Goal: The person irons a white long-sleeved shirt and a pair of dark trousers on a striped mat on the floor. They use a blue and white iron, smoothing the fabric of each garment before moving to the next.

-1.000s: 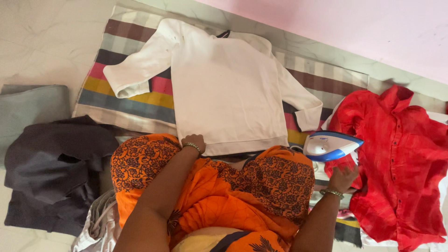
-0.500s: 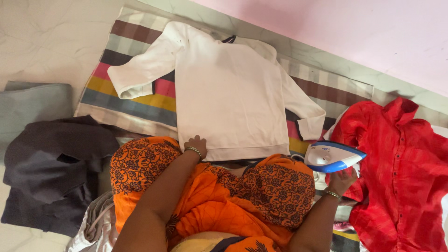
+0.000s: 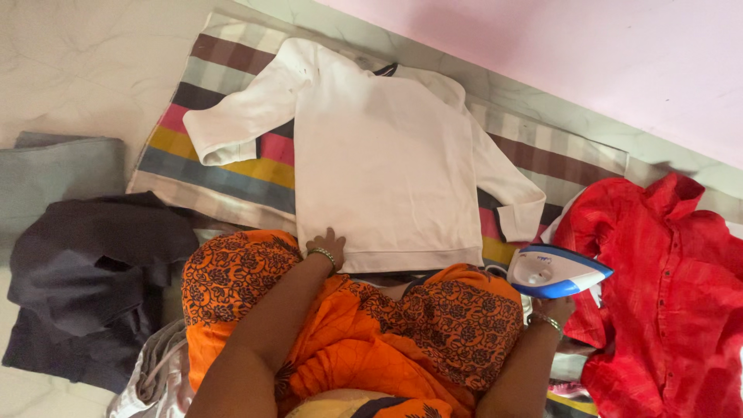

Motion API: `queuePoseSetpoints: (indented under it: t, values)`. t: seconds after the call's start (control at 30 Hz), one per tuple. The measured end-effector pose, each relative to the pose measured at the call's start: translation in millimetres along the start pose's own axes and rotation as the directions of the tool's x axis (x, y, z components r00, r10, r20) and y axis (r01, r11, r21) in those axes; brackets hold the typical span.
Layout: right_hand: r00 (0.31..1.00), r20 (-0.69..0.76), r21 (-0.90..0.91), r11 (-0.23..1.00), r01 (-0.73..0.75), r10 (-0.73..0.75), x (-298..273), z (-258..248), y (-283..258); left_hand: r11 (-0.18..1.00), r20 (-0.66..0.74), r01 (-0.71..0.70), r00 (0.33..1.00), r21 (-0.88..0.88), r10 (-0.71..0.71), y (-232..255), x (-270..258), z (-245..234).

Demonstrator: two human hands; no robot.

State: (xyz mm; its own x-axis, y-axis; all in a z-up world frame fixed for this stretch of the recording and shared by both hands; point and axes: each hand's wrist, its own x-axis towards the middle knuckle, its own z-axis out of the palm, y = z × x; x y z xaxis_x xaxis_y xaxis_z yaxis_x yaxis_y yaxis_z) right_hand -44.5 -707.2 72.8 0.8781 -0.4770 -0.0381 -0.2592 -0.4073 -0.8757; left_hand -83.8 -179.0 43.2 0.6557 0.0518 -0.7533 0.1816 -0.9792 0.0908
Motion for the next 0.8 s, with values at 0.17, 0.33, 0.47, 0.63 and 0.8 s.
queuePoseSetpoints:
  t: [0.17,0.33,0.47,0.63,0.8]
  values:
    - [0.936,0.177,-0.629,0.696,0.345,-0.304,-52.5,-13.2,28.8,1.0,-0.003,-0.01,1.0,-0.01,0.01,-2.9,4.3,5.4]
    - [0.988,-0.017,0.284,0.948,-0.144,0.155,-49.3,9.3,24.9,1.0,0.004,-0.012,1.0,-0.009,0.012,-0.3,6.4,2.8]
    - [0.994,0.027,0.275,0.955,-0.112,0.108,-39.9,18.9,12.3,1.0,0.006,-0.009,1.0,0.005,0.009,-0.2,1.8,2.4]
    - [1.0,0.007,0.481,0.877,0.002,-0.006,-37.8,21.9,4.7,1.0,0.01,-0.002,1.0,-0.006,0.002,0.7,-1.2,0.5]
    - [0.981,-0.134,0.251,0.953,0.172,-0.142,-19.0,23.3,-4.5,1.0,0.047,0.0,0.999,0.027,-0.001,2.0,-2.9,0.7]
